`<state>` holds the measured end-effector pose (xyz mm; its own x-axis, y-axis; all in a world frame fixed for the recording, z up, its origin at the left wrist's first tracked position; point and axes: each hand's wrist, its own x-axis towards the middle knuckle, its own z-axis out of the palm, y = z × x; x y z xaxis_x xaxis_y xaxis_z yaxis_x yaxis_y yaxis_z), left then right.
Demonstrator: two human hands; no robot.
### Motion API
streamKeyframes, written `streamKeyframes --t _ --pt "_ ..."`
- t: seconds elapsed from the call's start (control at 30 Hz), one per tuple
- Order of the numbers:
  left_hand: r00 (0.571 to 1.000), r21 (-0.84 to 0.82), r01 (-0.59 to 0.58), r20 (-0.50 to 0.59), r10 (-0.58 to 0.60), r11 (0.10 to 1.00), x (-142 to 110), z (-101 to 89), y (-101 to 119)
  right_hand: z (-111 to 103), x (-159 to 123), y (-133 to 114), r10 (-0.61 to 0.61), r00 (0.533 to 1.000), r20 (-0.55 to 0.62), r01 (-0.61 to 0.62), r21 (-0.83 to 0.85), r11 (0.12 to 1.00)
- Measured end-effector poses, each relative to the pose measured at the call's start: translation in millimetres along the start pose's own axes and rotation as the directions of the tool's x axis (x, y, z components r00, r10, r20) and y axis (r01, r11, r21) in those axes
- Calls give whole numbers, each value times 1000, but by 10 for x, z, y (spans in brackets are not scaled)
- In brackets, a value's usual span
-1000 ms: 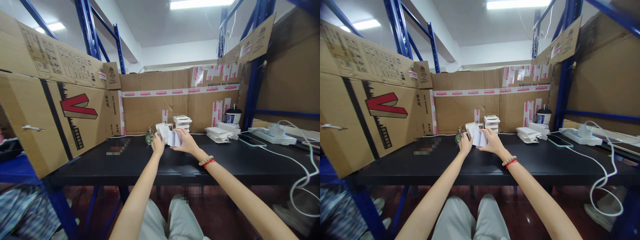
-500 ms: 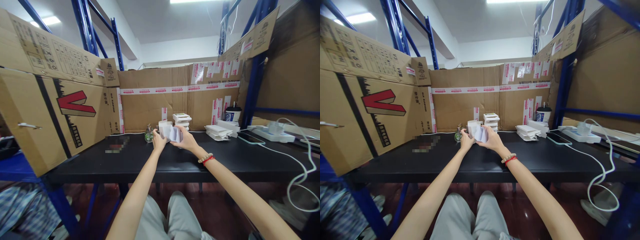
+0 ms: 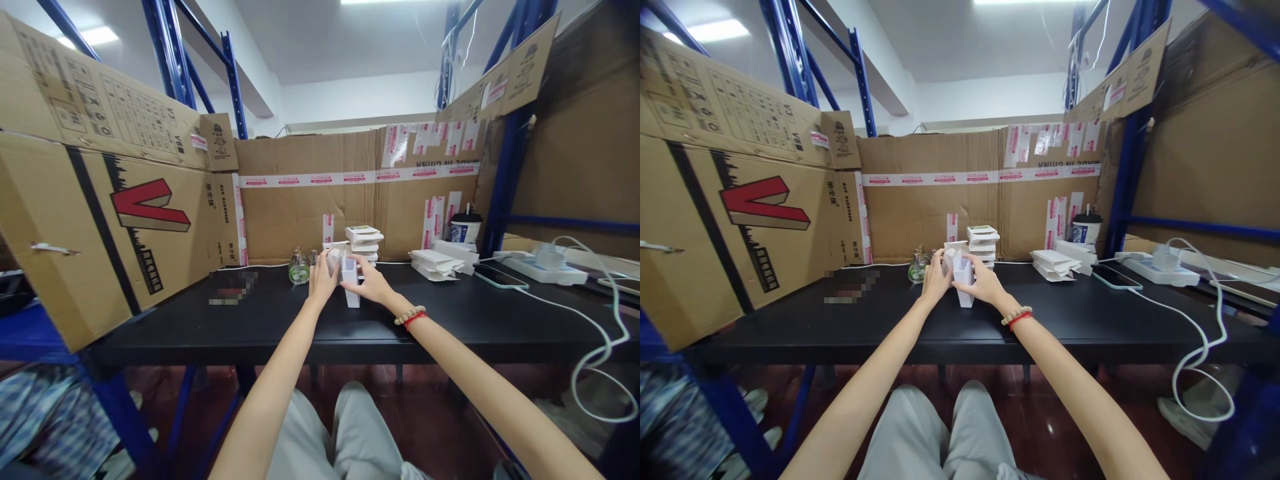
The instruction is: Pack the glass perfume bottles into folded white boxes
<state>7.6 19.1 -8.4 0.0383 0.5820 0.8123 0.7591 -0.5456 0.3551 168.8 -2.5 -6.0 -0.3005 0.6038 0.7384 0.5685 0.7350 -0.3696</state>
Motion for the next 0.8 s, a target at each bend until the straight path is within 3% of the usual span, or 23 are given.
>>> streamKeyframes --t 0.13,0.27,0.43,0.8 --pt "998 -26 -58 -2 58 998 -13 -33 44 -32 6 -7 -73 987 -144 76 19 997" --pt "995 -11 -92 28 92 996 -22 -73 88 -2 48 54 19 957 -288 53 240 969" --pt "997 22 -68 21 68 997 -15 -96 122 70 92 112 194 942 -272 -11 556 831" --pt "981 89 -21 194 4 996 -17 -91 115 29 108 70 374 885 -278 -66 720 691"
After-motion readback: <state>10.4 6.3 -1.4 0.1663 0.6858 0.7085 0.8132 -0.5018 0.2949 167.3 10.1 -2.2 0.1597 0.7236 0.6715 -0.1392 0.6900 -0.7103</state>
